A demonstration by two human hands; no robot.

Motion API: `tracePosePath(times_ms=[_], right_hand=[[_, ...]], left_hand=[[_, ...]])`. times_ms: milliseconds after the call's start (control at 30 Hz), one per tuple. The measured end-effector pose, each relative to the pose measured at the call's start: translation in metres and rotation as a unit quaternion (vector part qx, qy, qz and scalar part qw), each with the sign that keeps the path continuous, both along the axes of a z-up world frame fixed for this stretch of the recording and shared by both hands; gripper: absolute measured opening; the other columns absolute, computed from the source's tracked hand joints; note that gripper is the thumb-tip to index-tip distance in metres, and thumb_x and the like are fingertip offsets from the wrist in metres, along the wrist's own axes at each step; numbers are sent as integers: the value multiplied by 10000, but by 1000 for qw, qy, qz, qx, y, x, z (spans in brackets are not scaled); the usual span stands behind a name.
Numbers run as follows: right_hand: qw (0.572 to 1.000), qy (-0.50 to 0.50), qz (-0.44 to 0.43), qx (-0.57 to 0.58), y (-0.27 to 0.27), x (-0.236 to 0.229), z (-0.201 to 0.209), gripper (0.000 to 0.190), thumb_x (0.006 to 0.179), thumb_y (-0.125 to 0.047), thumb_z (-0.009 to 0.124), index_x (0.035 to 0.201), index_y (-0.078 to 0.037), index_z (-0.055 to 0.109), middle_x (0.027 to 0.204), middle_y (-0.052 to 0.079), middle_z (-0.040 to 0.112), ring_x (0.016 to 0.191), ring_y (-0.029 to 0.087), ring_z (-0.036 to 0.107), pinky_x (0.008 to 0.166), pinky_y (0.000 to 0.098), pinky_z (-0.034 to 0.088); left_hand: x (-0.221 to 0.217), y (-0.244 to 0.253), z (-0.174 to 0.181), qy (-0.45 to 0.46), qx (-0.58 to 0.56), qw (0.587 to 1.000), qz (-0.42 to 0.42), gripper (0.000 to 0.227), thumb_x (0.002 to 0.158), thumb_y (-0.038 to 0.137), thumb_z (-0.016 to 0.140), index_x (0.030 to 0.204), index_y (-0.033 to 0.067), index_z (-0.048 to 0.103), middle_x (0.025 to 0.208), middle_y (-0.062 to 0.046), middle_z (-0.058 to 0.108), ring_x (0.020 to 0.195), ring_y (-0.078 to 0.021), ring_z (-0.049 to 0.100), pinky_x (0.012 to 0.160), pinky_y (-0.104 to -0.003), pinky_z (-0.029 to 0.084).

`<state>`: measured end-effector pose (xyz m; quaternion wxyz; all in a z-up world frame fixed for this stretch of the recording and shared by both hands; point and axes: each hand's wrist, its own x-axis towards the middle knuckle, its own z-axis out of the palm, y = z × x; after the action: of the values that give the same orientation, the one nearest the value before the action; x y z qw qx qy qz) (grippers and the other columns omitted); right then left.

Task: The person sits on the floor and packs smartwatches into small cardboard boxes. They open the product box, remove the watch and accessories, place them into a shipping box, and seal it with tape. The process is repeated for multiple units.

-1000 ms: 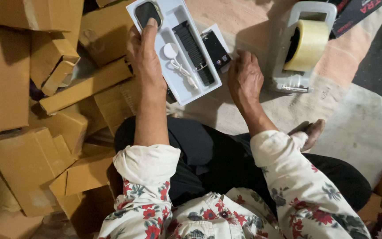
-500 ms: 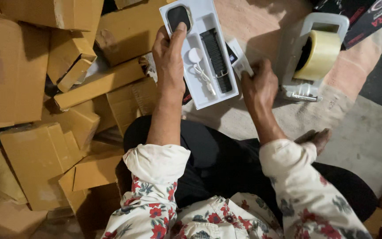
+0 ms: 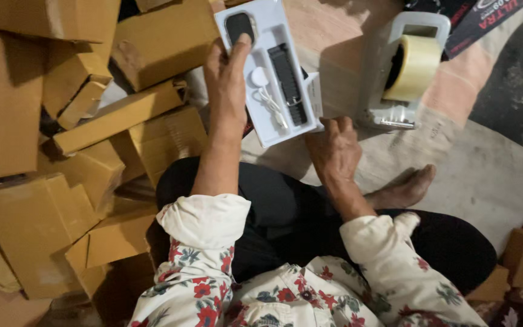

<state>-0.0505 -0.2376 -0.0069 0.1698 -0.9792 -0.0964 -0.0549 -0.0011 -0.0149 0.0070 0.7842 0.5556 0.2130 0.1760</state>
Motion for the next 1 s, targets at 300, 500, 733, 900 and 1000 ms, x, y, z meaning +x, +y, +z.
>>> tracePosePath(times_ms=[300,500,733,900,1000], right_hand=[[993,-31,34,-106,0,18,-41,287,813,-354,823,863,-73,782,945,114,696,924,332,692,739,440,572],[997,70,6,22,-17,19,-23,347,807,-344,837,983,-48,790,997,153,699,879,348,685,742,471,556],[990,-22,134,38,2,59,-26,560,783,-54,676,1333,36,616,1265,260,623,993,447,631,789,479,536],[966,-17,255,-26,12,116,-37,369,861,-141,727,1200,-19,653,1057,227,665,973,439,622,917,503,512],[953,56,294,-40,1,125,-38,282,842,-152,750,1097,-48,689,1031,197,696,977,423,639,924,492,518]], left_hand=[[0,4,-16,58,-48,997,23,479,964,346,699,1272,-10,611,1142,-132,610,1036,-210,560,926,-360,472],[2,3,-24,68,-80,993,46,666,927,338,749,1384,-54,464,1220,-173,608,1128,-236,580,968,-375,493],[1,1,-11,120,-52,991,41,890,877,422,732,1497,-83,342,1333,-224,567,1225,-270,577,1039,-397,478],[2,3,-5,123,-66,989,52,937,843,431,750,1504,-75,319,1366,-218,543,1242,-280,562,1047,-402,458],[-1,-2,-11,123,-53,990,41,948,867,452,739,1513,-94,310,1385,-218,536,1261,-281,555,1060,-395,452]])
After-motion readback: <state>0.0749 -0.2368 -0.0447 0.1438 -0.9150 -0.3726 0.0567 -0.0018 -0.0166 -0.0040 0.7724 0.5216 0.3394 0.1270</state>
